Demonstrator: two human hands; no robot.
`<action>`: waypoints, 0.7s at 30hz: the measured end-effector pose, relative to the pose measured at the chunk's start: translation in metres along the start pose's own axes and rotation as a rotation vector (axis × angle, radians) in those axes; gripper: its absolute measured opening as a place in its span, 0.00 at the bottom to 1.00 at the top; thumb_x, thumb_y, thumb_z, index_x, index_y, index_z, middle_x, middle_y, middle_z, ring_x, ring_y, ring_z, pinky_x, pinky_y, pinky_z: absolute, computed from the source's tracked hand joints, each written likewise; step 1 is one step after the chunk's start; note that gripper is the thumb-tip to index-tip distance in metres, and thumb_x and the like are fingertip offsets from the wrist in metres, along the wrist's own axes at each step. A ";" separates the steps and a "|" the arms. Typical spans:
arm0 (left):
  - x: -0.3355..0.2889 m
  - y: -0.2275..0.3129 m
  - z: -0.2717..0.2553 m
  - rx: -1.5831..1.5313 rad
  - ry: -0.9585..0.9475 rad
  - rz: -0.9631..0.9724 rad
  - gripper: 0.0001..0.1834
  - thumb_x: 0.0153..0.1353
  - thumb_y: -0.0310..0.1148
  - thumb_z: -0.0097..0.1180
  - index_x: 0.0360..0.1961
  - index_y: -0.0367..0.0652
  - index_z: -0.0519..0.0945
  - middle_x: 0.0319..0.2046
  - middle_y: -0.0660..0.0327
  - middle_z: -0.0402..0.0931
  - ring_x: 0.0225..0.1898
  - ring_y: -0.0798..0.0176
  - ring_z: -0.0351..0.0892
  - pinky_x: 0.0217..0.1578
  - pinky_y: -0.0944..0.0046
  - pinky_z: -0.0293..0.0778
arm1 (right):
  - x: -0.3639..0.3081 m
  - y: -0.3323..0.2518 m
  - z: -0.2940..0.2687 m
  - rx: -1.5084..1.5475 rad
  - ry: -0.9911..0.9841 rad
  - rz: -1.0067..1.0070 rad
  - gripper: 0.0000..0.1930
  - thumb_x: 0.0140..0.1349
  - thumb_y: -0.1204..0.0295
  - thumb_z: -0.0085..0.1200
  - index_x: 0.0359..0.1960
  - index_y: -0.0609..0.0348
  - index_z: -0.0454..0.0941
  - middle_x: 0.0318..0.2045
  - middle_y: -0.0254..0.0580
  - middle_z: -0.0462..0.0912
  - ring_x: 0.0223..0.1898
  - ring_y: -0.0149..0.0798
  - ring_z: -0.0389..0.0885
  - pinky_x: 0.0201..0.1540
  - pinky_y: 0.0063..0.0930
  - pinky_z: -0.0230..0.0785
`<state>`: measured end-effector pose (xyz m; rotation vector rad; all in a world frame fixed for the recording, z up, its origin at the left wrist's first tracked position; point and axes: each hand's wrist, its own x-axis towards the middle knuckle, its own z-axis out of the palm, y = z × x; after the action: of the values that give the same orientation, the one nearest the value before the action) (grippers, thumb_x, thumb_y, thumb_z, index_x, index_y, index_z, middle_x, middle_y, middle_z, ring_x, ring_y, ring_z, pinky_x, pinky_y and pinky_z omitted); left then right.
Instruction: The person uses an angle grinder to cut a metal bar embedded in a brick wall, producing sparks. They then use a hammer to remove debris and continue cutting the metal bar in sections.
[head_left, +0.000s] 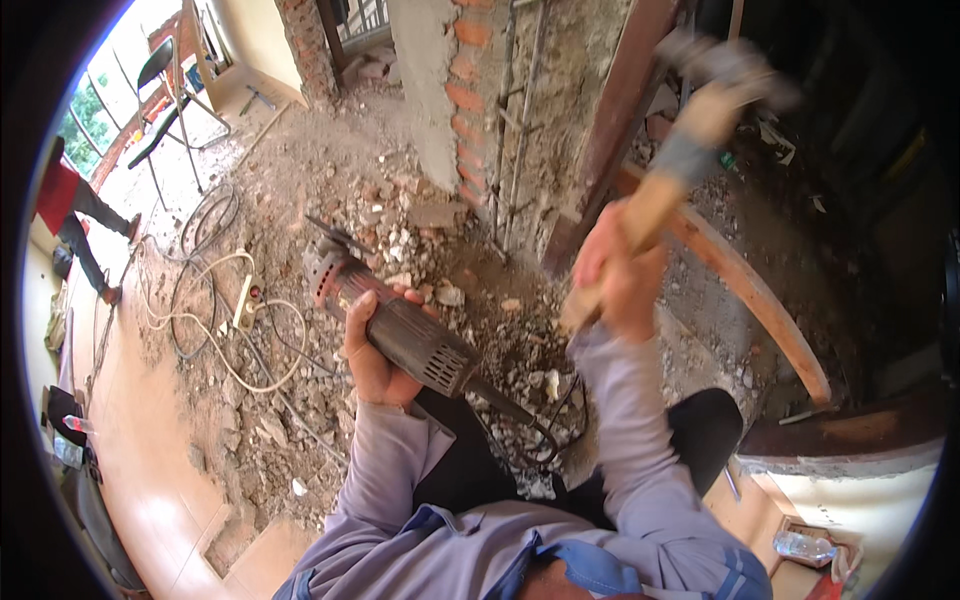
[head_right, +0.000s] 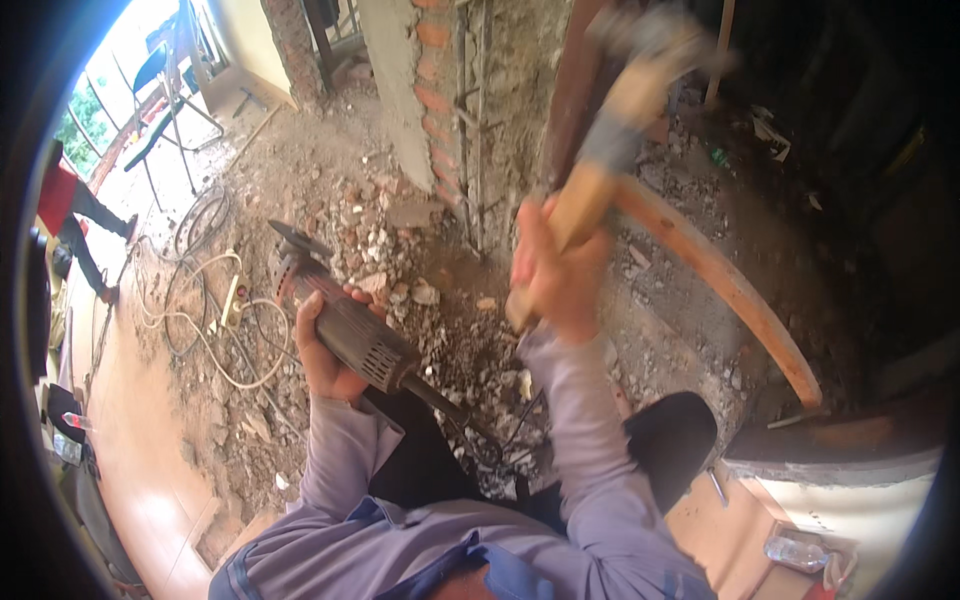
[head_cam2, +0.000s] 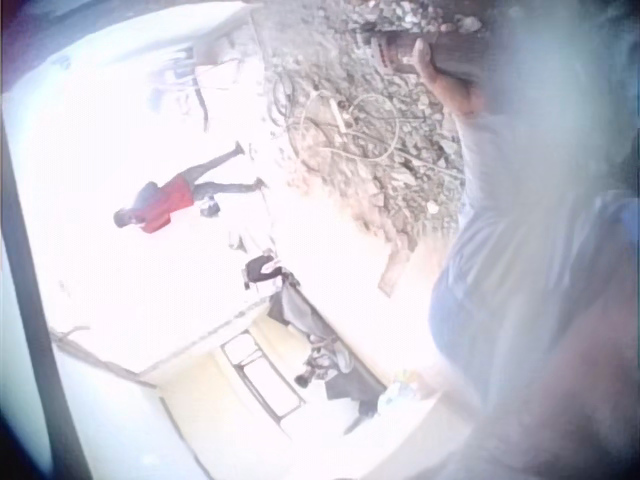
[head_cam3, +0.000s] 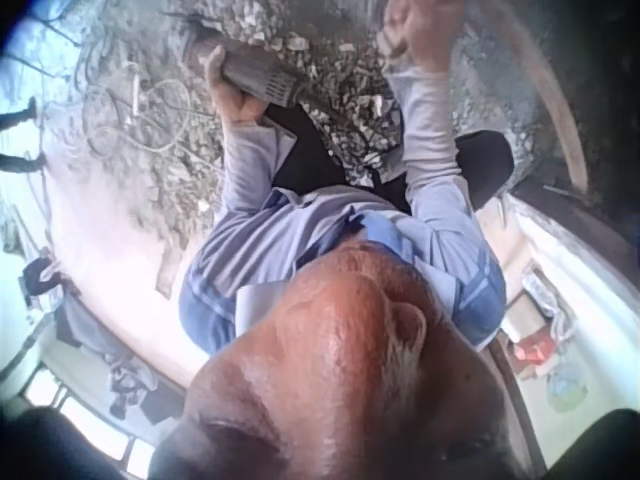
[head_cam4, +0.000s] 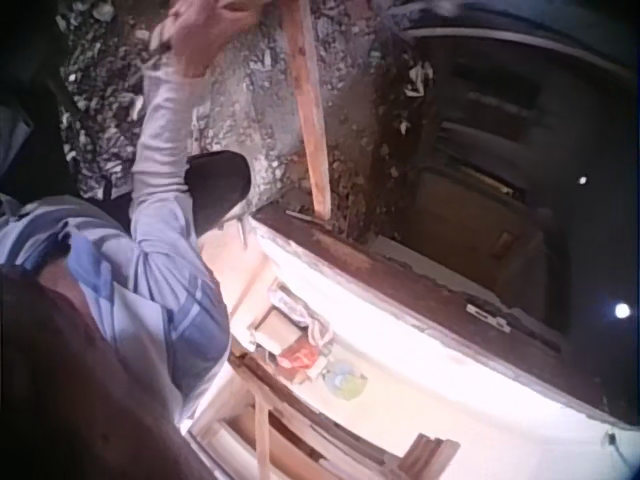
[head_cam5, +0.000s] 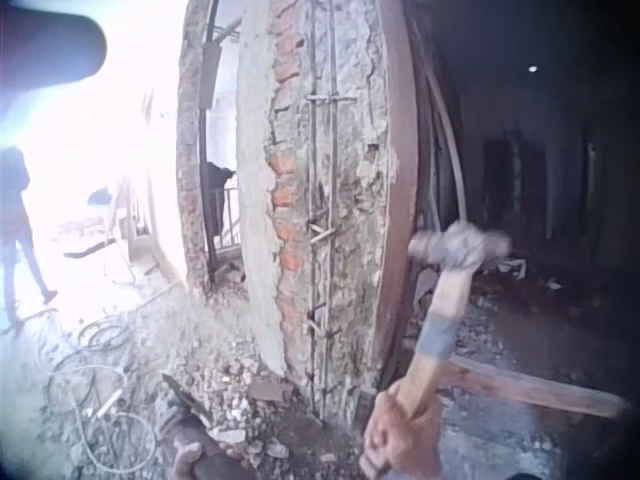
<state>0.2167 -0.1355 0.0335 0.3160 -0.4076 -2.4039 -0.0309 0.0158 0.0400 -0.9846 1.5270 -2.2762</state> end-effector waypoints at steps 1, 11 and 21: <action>-0.004 0.001 -0.001 -0.027 0.034 -0.010 0.21 0.62 0.43 0.59 0.46 0.37 0.72 0.40 0.54 0.77 0.43 0.54 0.78 0.50 0.55 0.78 | 0.020 -0.040 0.010 -0.029 0.064 -0.169 0.10 0.64 0.70 0.64 0.31 0.55 0.72 0.12 0.29 0.71 0.12 0.27 0.72 0.14 0.24 0.63; -0.011 0.022 -0.009 -0.129 0.013 -0.033 0.21 0.62 0.42 0.59 0.47 0.37 0.72 0.40 0.54 0.76 0.44 0.55 0.78 0.51 0.55 0.78 | 0.081 -0.070 0.037 -0.394 0.251 -0.468 0.08 0.64 0.69 0.49 0.38 0.61 0.74 0.29 0.46 0.78 0.26 0.40 0.77 0.33 0.37 0.71; -0.029 0.024 -0.002 -0.082 -0.024 0.042 0.21 0.64 0.42 0.58 0.47 0.35 0.71 0.40 0.54 0.76 0.44 0.57 0.77 0.53 0.56 0.77 | 0.008 -0.028 -0.015 -0.121 0.104 -0.105 0.06 0.57 0.83 0.52 0.27 0.58 0.70 0.12 0.31 0.70 0.10 0.27 0.69 0.13 0.25 0.62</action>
<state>0.2530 -0.1342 0.0440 0.2405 -0.3222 -2.3782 -0.0417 0.0349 0.0643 -1.0140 1.7113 -2.3645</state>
